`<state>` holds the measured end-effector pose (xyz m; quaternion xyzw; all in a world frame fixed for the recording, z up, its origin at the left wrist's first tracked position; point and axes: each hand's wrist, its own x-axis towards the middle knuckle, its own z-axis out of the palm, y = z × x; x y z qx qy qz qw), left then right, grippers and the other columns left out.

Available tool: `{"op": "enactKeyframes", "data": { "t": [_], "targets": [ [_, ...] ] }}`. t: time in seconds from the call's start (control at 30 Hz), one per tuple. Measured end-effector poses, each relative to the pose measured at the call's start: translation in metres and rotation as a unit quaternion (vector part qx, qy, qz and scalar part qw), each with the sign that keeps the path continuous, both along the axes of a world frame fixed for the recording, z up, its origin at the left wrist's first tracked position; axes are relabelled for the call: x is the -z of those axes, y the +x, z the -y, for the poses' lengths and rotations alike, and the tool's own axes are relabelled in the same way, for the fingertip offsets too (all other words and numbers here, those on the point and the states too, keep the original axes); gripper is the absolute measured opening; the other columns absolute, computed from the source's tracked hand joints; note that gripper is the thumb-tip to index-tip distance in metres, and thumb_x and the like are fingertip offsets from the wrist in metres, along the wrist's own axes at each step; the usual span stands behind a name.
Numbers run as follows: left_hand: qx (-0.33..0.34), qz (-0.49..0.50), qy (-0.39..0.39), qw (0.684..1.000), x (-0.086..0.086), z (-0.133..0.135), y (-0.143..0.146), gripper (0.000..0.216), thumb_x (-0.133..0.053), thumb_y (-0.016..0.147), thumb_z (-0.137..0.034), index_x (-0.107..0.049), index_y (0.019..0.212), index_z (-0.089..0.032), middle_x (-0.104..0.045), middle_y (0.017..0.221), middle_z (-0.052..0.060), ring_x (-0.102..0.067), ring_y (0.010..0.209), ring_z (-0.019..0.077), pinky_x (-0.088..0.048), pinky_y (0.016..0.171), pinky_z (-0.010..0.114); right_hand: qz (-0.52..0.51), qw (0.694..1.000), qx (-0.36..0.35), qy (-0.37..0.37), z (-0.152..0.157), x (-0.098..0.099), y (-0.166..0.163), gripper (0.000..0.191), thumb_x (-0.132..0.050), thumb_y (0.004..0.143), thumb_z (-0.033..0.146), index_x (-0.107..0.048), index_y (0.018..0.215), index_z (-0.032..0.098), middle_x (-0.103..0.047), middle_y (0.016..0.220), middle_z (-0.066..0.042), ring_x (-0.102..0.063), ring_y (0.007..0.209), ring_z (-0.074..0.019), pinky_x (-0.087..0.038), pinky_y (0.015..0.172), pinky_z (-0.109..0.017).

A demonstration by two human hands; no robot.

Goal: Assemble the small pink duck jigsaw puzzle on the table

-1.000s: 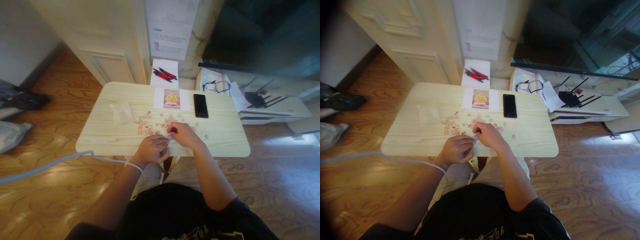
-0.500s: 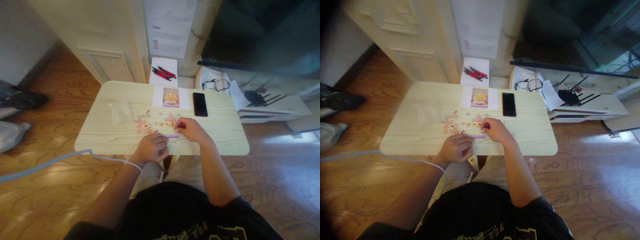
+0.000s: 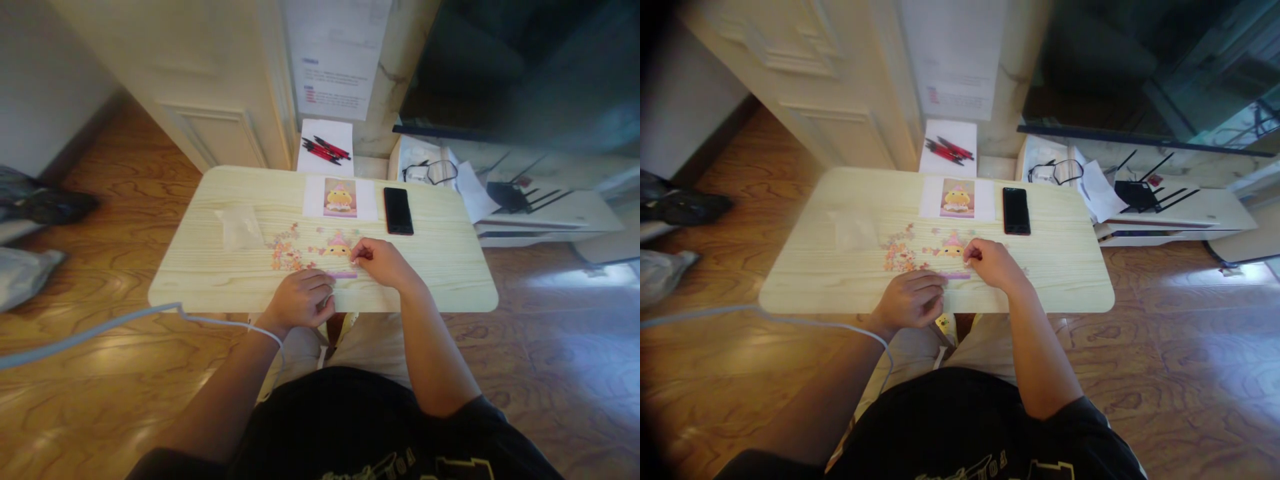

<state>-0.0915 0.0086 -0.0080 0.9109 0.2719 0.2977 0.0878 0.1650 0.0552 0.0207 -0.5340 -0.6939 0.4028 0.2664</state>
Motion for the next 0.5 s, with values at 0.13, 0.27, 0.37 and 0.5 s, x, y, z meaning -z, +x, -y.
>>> {"op": "enactKeyframes", "data": {
  "t": [0.13,0.27,0.37,0.5],
  "targets": [
    [0.008,0.005,-0.015,1.000,-0.0010,0.0003,0.0000,0.006,-0.064,0.084,-0.022,-0.070,0.085,-0.021,-0.079,0.102,0.007,-0.074,0.099,0.0235,-0.063,0.089,0.040,-0.003,1.000,0.009,0.016,-0.0027,0.0007,-0.0058,0.020,-0.064,0.083,0.007,-0.073,0.090,0.023,-0.076,0.090,0.000,-0.069,0.083,-0.0165,-0.052,0.079,-0.029],
    [0.021,0.003,-0.029,0.999,-0.0013,-0.0003,-0.0007,0.007,-0.063,0.085,-0.022,-0.070,0.084,-0.021,-0.078,0.100,0.007,-0.074,0.099,0.0228,-0.062,0.091,0.040,0.007,1.000,0.011,0.019,-0.0033,0.0012,-0.0093,0.020,-0.065,0.083,0.007,-0.073,0.090,0.024,-0.076,0.089,0.001,-0.068,0.082,-0.0166,-0.052,0.078,-0.029],
    [0.015,0.005,-0.029,0.999,-0.0007,-0.0008,-0.0011,0.007,-0.063,0.085,-0.023,-0.070,0.084,-0.022,-0.078,0.101,0.007,-0.074,0.099,0.0230,-0.062,0.090,0.041,0.012,1.000,0.007,0.022,-0.0033,0.0022,-0.0101,0.020,-0.065,0.084,0.007,-0.073,0.090,0.024,-0.076,0.089,0.001,-0.068,0.082,-0.0166,-0.052,0.079,-0.029],
    [-0.002,0.003,-0.025,1.000,0.0007,-0.0018,-0.0009,0.008,-0.064,0.085,-0.024,-0.072,0.086,-0.021,-0.078,0.104,0.008,-0.074,0.100,0.0239,-0.062,0.091,0.042,0.030,0.999,0.003,0.030,-0.0031,0.0012,-0.0107,0.020,-0.065,0.085,0.007,-0.074,0.090,0.024,-0.077,0.089,0.001,-0.069,0.083,-0.0167,-0.052,0.079,-0.029]
  ]
}}
